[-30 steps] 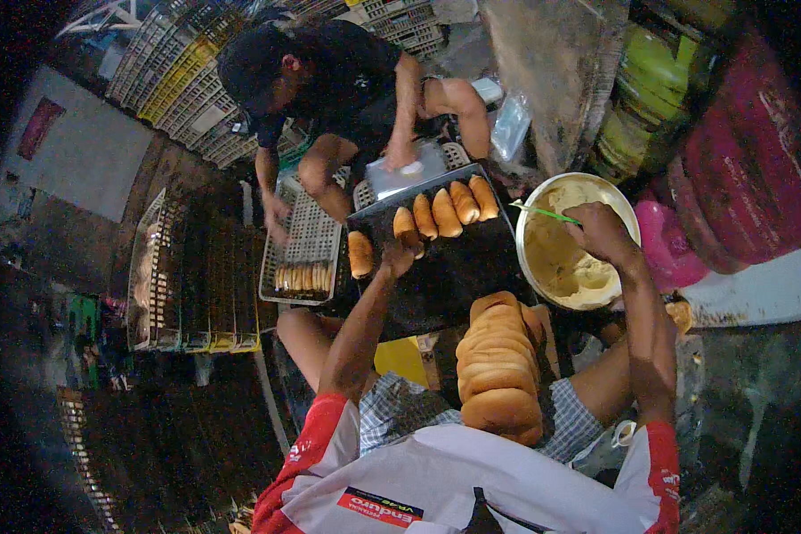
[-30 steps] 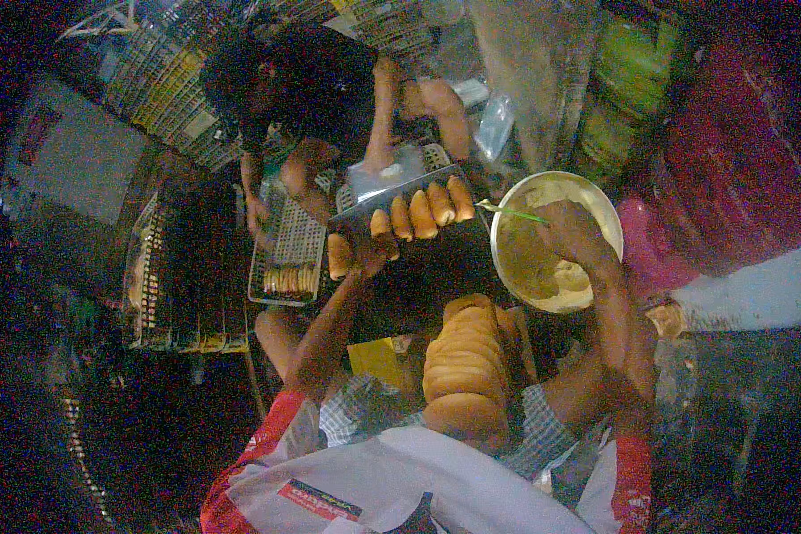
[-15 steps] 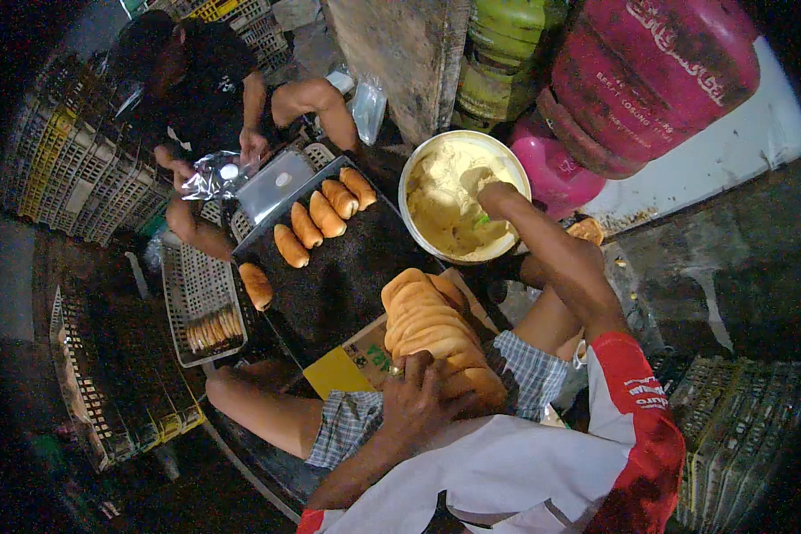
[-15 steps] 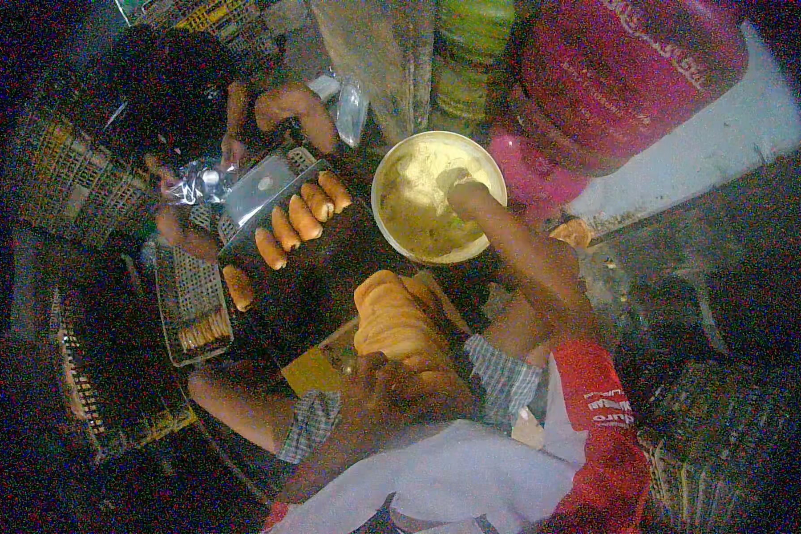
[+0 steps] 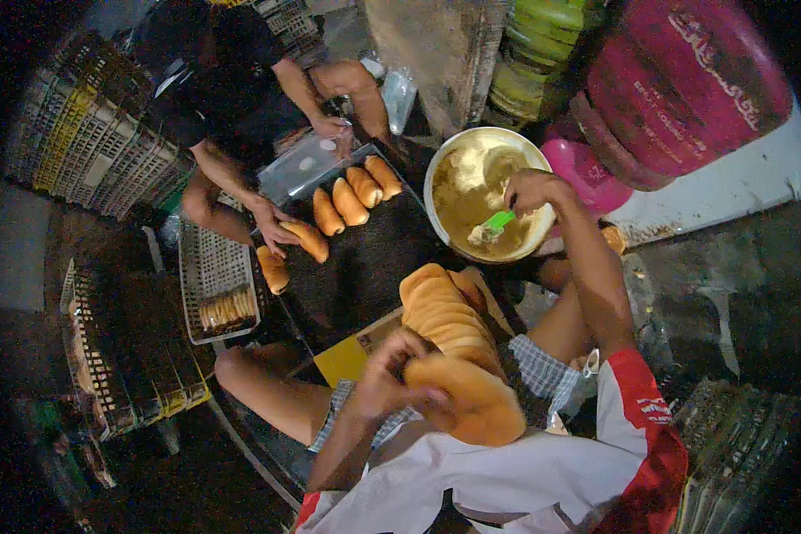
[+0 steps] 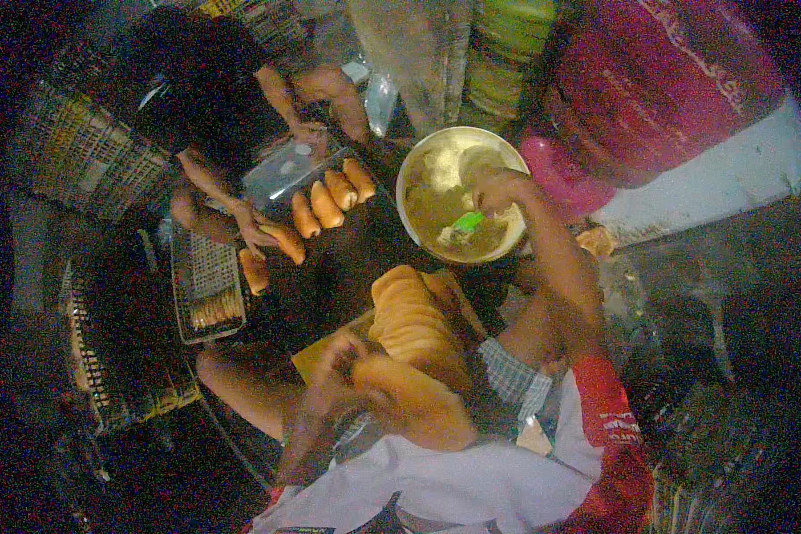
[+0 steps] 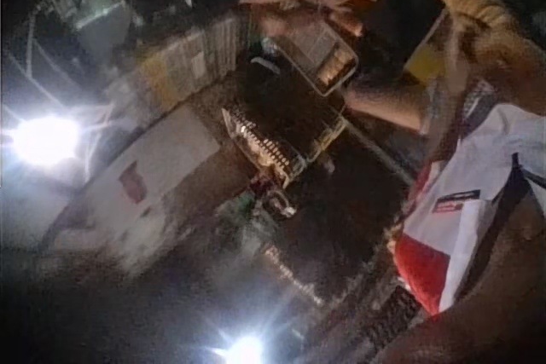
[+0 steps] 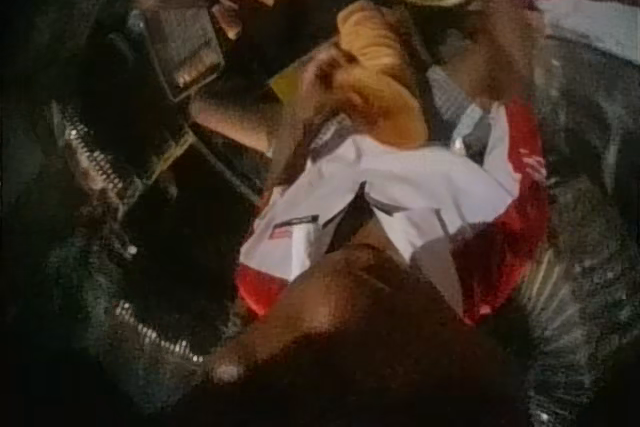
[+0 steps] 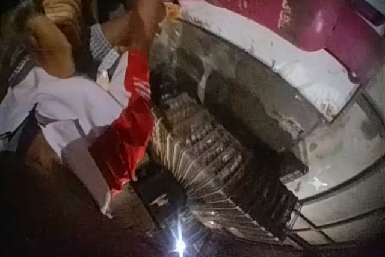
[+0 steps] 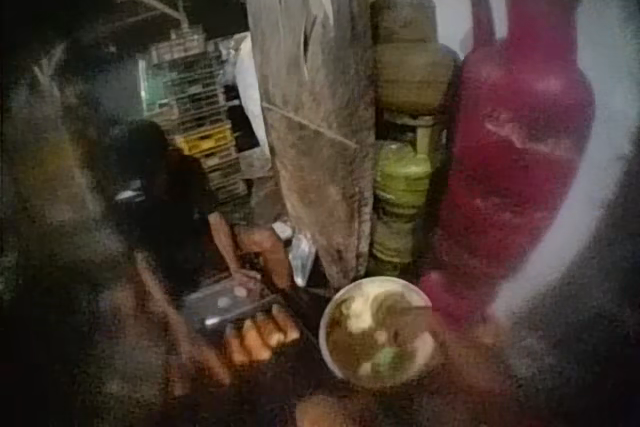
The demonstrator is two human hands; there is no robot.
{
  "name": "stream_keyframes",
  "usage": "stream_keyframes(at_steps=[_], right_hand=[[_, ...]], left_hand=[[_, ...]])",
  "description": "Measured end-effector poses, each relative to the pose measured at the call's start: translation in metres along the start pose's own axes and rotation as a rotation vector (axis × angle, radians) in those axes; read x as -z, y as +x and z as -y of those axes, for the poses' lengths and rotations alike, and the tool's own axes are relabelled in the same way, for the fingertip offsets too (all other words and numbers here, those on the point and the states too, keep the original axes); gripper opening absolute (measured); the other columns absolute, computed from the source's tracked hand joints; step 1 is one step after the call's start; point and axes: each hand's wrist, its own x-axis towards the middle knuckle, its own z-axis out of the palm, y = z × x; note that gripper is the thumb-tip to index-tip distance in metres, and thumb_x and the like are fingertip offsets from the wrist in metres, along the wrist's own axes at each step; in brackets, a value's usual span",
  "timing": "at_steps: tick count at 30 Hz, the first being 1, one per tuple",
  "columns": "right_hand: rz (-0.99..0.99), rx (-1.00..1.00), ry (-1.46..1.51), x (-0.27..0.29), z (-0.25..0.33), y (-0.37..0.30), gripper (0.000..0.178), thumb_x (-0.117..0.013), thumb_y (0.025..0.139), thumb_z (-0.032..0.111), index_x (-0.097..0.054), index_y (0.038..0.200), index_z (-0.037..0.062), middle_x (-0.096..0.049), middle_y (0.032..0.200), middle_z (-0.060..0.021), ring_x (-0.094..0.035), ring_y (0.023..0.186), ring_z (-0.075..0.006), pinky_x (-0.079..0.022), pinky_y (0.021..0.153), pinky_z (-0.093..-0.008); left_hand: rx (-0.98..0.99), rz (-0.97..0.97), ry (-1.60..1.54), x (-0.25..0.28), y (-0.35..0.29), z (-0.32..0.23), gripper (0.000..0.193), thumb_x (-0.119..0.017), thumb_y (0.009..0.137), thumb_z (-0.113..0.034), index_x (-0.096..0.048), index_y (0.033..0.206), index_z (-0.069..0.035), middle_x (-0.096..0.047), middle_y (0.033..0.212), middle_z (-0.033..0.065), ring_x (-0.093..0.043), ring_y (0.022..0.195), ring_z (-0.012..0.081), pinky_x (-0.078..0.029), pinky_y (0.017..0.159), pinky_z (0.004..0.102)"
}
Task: The person scoops a creamy spread from a bowl using a green spatula and spreads it onto the cut surfaces of small bread rolls. The person handles the rolls one at a time, applying the spread to each piece before placing them on the table.
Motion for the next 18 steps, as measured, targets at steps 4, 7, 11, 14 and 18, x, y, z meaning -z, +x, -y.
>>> stream_keyframes(at_steps=[4,7,11,14,18], right_hand=[[-0.147,0.278,0.205,0.024,0.046,-0.034,0.023,-0.069,0.078,0.011,-0.071,0.099,0.0033,-0.07,0.076,-0.0076,-0.063,0.059,-0.0125,-0.051,0.057,-0.0302],[-0.214,0.4,0.384,0.018,0.066,-0.028,0.02,-0.066,0.086,0.019,-0.071,0.097,0.0029,-0.068,0.072,-0.0062,-0.06,0.057,-0.0121,-0.049,0.056,-0.0302],[-0.297,0.683,0.35,-0.011,0.088,0.0,0.03,-0.064,0.091,0.032,-0.069,0.092,0.0018,-0.067,0.07,-0.0064,-0.06,0.06,-0.0164,-0.048,0.06,-0.0338],[-0.23,0.532,0.269,-0.016,0.116,0.001,0.035,-0.062,0.091,0.036,-0.068,0.088,0.0015,-0.067,0.073,-0.0115,-0.062,0.066,-0.0266,-0.048,0.066,-0.0396],[-0.488,0.596,0.037,-0.012,0.114,-0.005,0.034,-0.058,0.09,0.037,-0.067,0.083,0.0044,-0.065,0.079,-0.0199,-0.063,0.075,-0.038,-0.048,0.069,-0.0475]], left_hand=[[-0.262,-0.281,-0.398,0.063,0.058,0.023,0.067,-0.06,0.086,-0.052,-0.046,0.132,-0.005,-0.054,0.126,0.0106,-0.055,0.114,0.0238,-0.046,0.099,0.0406],[-0.317,-0.241,-0.995,0.086,0.096,0.037,0.089,-0.031,0.086,-0.08,-0.044,0.14,-0.011,-0.049,0.14,0.0124,-0.048,0.127,0.0338,-0.04,0.106,0.0539],[-0.357,-0.228,-1.036,0.065,0.134,0.053,0.091,-0.029,0.084,-0.083,-0.041,0.143,-0.014,-0.047,0.143,0.0119,-0.046,0.129,0.0349,-0.039,0.105,0.0568],[-0.393,-0.08,-1.255,0.063,0.138,0.056,0.083,-0.039,0.087,-0.076,-0.044,0.138,-0.011,-0.051,0.136,0.0137,-0.051,0.123,0.0328,-0.041,0.104,0.054],[-0.215,-0.574,-0.702,0.095,0.126,0.073,0.065,-0.045,0.096,-0.06,-0.047,0.129,-0.004,-0.06,0.12,0.0147,-0.06,0.109,0.029,-0.049,0.096,0.0453]])
